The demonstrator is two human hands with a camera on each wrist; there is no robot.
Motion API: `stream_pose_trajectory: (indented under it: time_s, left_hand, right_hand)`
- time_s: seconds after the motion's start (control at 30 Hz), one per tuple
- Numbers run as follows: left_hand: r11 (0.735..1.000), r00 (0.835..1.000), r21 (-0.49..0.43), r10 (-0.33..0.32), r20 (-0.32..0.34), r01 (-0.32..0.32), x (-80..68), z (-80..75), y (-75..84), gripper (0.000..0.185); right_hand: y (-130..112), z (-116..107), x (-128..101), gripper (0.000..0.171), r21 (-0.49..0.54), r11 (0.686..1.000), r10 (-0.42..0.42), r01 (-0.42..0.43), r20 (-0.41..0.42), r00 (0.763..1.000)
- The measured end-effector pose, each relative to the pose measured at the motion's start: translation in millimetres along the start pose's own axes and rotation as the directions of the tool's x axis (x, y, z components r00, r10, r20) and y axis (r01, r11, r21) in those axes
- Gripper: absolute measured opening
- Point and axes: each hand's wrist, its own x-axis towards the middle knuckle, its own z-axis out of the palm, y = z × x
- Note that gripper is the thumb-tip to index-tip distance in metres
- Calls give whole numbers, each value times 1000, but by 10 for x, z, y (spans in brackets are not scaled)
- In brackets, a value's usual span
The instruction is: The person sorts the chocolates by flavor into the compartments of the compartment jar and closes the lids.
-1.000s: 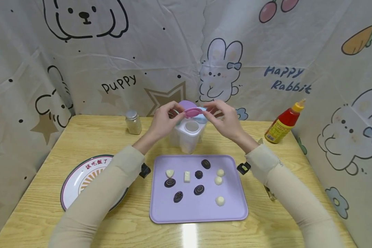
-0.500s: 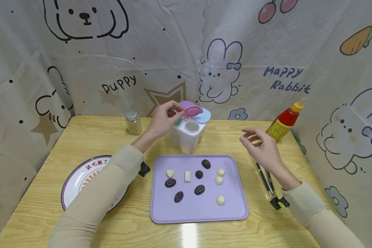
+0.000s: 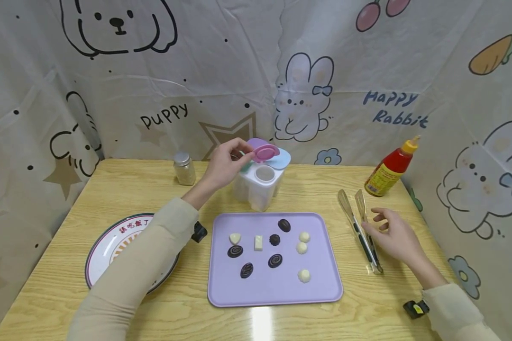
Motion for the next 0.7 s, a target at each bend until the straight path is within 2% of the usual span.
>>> stream_pose_trajectory:
  time_s: [0.2, 0.4, 0.6, 0.7]
  left_hand:
    - [1000, 1000, 2, -4, 2, 4, 7, 1, -12, 18]
    - [1000, 1000, -4, -11, -1, 11, 7, 0, -11, 18]
    - [1000, 1000, -9, -22, 0, 22, -2, -2, -13, 18]
    - [1000, 1000, -5, -30, 2, 30, -5, -1, -19, 18]
  right_hand:
    - [125, 123, -26, 78, -73, 997, 25, -19, 81, 996]
    - [67, 177, 22, 82, -108, 994, 14, -3, 96, 995]
    - [15, 230, 106, 75, -104, 994, -16, 28, 113, 993]
    - [21, 247, 150, 67, -98, 995, 0, 11, 110, 994]
